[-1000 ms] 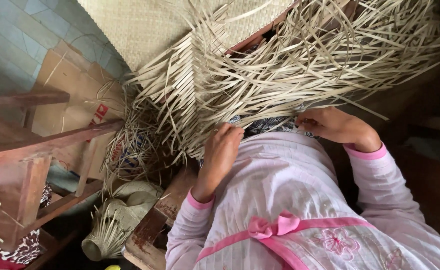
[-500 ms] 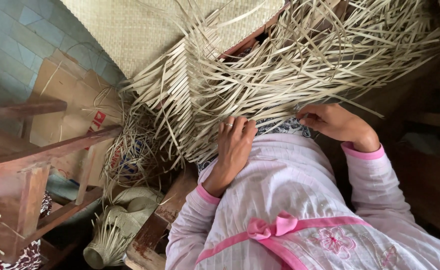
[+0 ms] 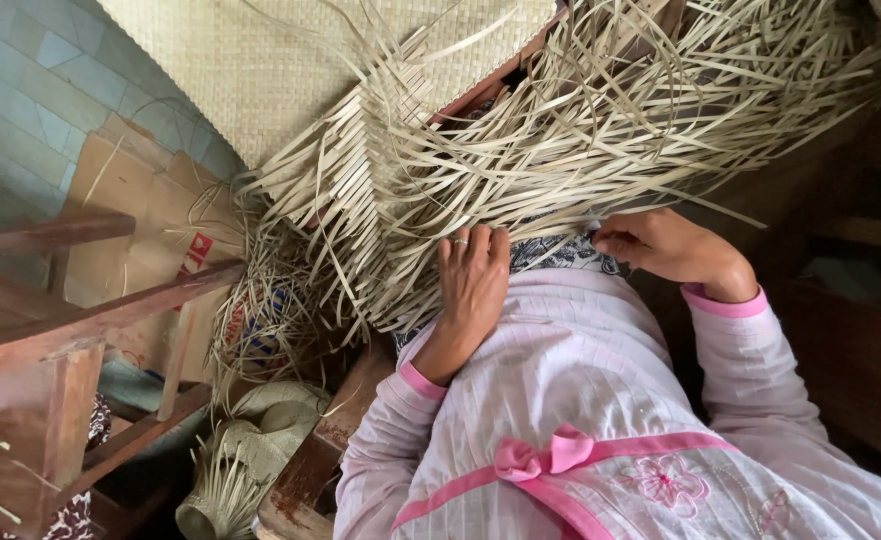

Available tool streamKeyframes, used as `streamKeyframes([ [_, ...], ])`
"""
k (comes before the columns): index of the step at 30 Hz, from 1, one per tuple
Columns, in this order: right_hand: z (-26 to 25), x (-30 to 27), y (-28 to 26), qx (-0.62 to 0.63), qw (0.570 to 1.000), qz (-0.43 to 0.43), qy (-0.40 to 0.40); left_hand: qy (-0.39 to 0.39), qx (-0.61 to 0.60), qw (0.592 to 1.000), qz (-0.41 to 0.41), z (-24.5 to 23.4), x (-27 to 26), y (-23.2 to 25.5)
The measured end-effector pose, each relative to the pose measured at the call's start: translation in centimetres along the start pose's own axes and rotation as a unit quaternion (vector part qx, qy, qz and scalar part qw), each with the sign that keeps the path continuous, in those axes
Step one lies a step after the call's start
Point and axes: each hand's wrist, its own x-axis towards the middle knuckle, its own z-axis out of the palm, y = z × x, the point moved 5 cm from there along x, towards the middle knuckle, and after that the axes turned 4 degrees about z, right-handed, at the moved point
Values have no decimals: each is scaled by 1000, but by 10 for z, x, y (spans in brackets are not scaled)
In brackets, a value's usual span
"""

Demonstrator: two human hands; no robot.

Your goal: Weaving long, thin strips of natural fiber into a flat mat.

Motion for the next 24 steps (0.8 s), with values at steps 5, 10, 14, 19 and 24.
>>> streamKeyframes([
  [5,10,-6,-1,18,996,7,-82,-28,-2,1000,-12,16,-6,-7],
  [10,45,-4,-27,113,963,-142,-197,-32,-35,998,-34,1,-7,-8],
  [14,61,-14,-63,212,943,-158,-204,-22,-137,988,-65,-11,-15,-7],
  [19,51,0,-51,534,835,-131,29,-117,-183,972,-84,-21,-23,-4],
  [24,10,-13,-29,774,617,-129,65,-157,-251,953,-70,-39,-40,5],
])
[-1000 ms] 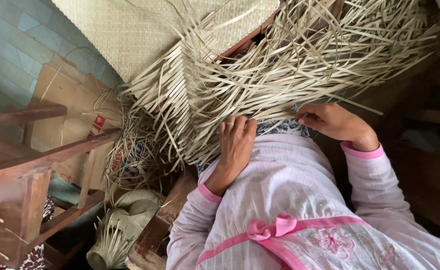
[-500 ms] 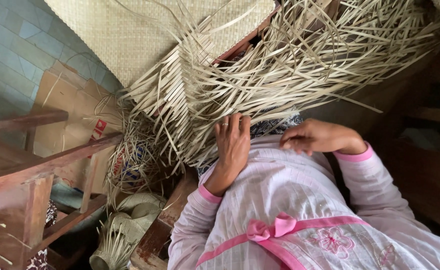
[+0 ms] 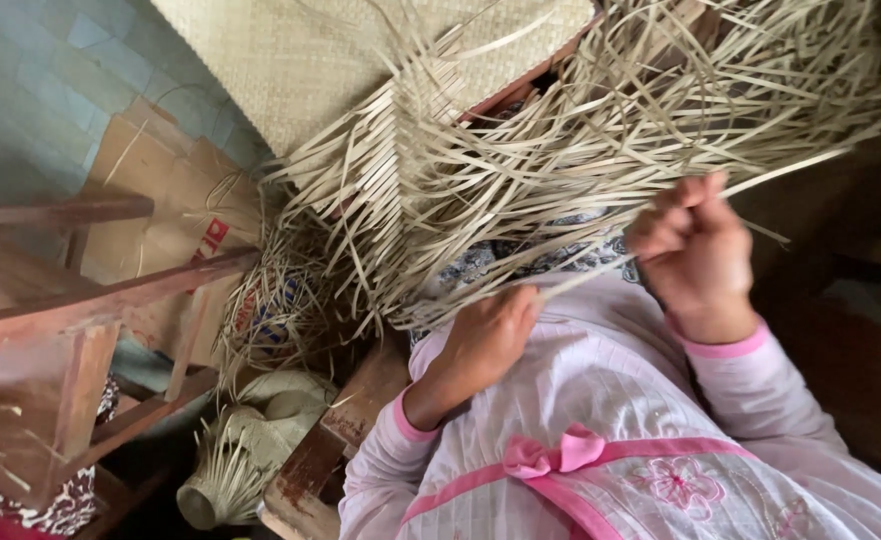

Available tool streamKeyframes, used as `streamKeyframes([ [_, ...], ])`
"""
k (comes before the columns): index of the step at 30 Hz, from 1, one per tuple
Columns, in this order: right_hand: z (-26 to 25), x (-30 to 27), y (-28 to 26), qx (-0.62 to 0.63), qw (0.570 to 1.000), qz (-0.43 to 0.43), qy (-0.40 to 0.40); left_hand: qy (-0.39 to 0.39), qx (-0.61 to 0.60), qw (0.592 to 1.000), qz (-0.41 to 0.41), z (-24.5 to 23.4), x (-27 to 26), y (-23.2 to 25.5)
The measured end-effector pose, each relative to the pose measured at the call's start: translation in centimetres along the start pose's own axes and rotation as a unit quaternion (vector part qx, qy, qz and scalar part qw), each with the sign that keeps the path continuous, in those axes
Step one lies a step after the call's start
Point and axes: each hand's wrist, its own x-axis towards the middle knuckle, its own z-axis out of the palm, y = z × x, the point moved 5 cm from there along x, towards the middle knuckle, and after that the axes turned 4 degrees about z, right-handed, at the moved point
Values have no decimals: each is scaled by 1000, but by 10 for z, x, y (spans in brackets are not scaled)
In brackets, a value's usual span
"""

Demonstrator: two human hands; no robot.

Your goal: Weaving long, thin strips of natural fiber into a flat mat.

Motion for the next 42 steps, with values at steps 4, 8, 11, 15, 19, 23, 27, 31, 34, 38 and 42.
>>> streamKeyframes([
  [4,14,-4,-64,8,993,-82,-82,-41,-46,993,97,-34,-30,2],
  [8,-57,36,-112,4,994,-106,-20,-91,-111,988,65,-90,-69,-3],
  [11,-107,66,-133,25,996,-77,-24,-184,-96,978,20,-111,-100,-12],
  [15,-129,86,-153,47,993,-104,-8,-197,-31,977,-71,-127,-127,-30],
  [19,-262,142,-187,170,976,-73,-116,-167,-23,975,-148,-123,-126,-45],
  [23,-271,160,-218,39,973,-226,14,12,-165,986,5,-101,-111,-74],
  [27,38,63,-112,-257,944,-206,16,65,-118,988,72,-100,-46,-22],
  [31,110,56,-24,-461,822,-64,-329,69,-111,987,92,-88,6,21],
  [34,142,42,20,-674,623,57,-392,106,-185,976,40,-86,15,16],
  [38,129,57,26,-669,575,16,-470,110,-315,942,21,-83,4,-6],
  [42,116,72,-57,-561,754,-31,-340,6,-307,950,51,-73,-35,-46],
])
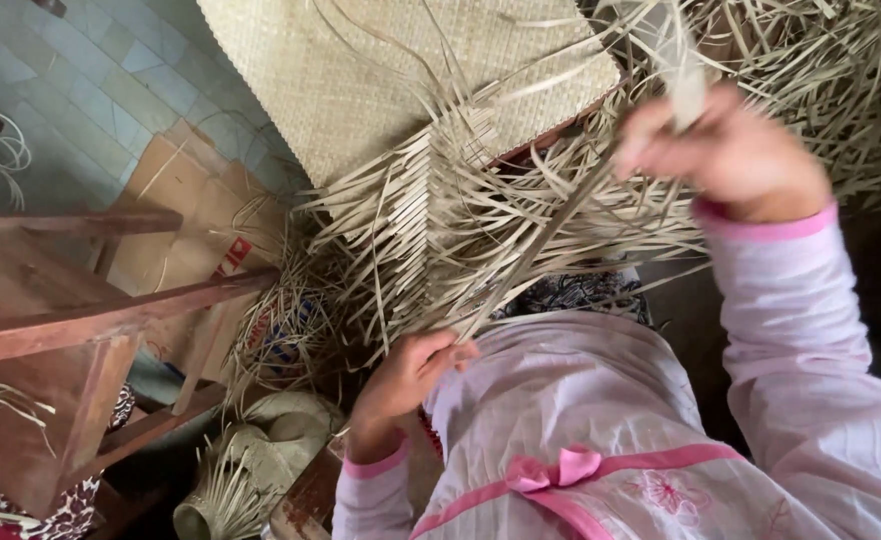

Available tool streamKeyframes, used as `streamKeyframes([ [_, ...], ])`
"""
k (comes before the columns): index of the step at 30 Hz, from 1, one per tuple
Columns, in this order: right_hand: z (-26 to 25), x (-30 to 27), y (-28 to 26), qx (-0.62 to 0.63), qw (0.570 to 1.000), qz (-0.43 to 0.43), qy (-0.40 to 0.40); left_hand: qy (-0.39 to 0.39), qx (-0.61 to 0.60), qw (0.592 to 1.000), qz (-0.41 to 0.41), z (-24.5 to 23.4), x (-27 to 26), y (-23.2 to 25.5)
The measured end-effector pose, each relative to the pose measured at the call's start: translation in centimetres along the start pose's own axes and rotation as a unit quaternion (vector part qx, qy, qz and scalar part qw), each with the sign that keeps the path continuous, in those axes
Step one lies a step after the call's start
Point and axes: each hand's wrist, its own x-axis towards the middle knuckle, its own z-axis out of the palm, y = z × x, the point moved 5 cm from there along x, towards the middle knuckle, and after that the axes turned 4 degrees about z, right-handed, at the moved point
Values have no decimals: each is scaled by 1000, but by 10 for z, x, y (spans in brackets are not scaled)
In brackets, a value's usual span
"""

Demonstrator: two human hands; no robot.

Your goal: Weaving long, thin strips of natural fiber into a flat mat.

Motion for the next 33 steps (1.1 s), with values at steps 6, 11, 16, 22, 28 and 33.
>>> streamKeyframes([
  [6,-215,-32,146,592,796,-122,-34,-34,-28,971,-235,-15,-73,-71],
  [11,-134,-19,62,151,959,-61,233,280,-112,953,-39,-84,-143,22],
  [16,-81,-5,18,-105,922,0,372,405,526,747,-33,-133,-112,135],
  [22,-115,-43,41,-237,865,-82,434,389,797,429,170,-166,-28,169],
  [28,-160,-93,88,-432,736,-35,520,282,723,626,80,-206,25,121],
  [33,-121,-70,86,-183,888,86,414,251,240,932,-108,-194,58,58],
])
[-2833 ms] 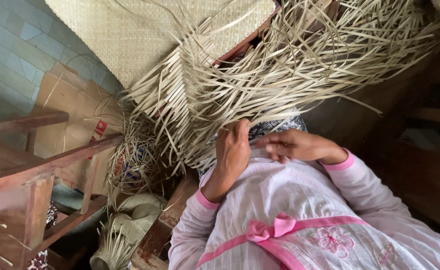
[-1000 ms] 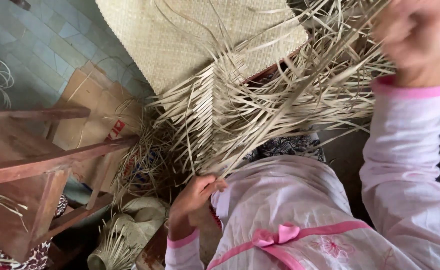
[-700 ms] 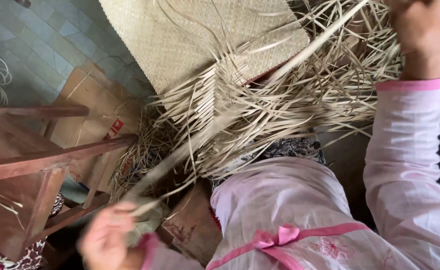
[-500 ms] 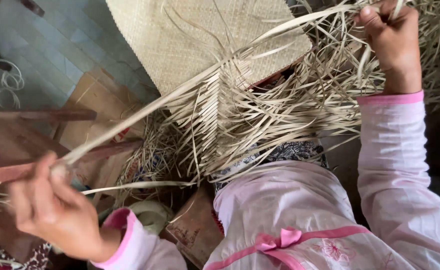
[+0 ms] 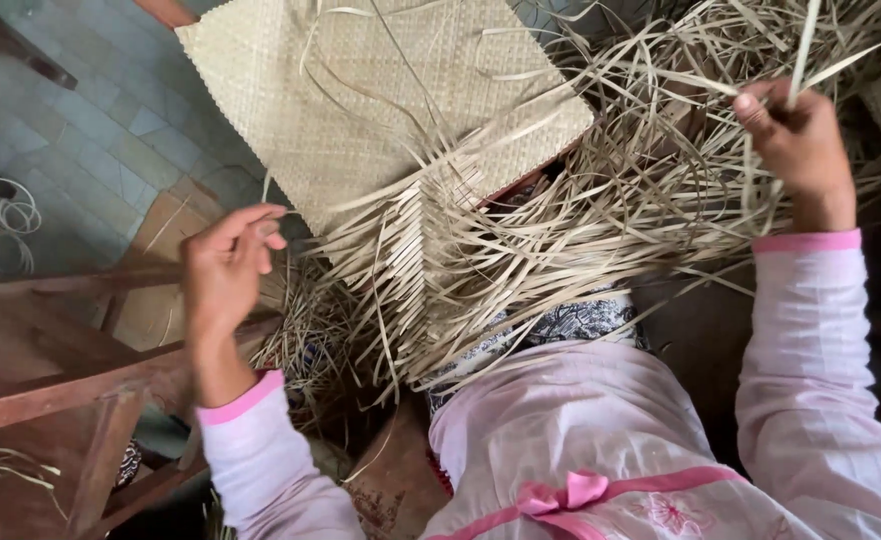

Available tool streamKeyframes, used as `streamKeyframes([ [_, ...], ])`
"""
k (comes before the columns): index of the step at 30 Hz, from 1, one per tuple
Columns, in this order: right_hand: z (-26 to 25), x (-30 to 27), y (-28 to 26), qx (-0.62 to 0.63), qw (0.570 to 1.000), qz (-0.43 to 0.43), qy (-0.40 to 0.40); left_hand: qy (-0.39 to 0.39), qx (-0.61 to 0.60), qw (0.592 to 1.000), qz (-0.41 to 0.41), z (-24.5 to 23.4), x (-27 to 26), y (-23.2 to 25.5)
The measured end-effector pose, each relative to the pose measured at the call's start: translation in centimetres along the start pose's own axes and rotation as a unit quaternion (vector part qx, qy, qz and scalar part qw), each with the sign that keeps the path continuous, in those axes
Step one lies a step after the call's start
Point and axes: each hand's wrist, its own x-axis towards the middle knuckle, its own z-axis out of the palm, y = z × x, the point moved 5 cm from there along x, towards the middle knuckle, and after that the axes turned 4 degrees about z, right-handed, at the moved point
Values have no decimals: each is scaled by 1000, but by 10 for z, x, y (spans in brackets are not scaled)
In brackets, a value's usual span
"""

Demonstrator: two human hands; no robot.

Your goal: Weaving long, thin strips of natural fiber into a flat mat.

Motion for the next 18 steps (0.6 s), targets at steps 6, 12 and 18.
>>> streamKeyframes([
  [6,51,-11,-21,132,986,4,-104,23,91,986,140,28,13,18],
  [12,84,-34,-67,135,988,-40,-64,180,483,857,8,26,23,5],
  [18,114,-47,-90,112,983,-75,-125,21,-160,971,177,126,23,101],
])
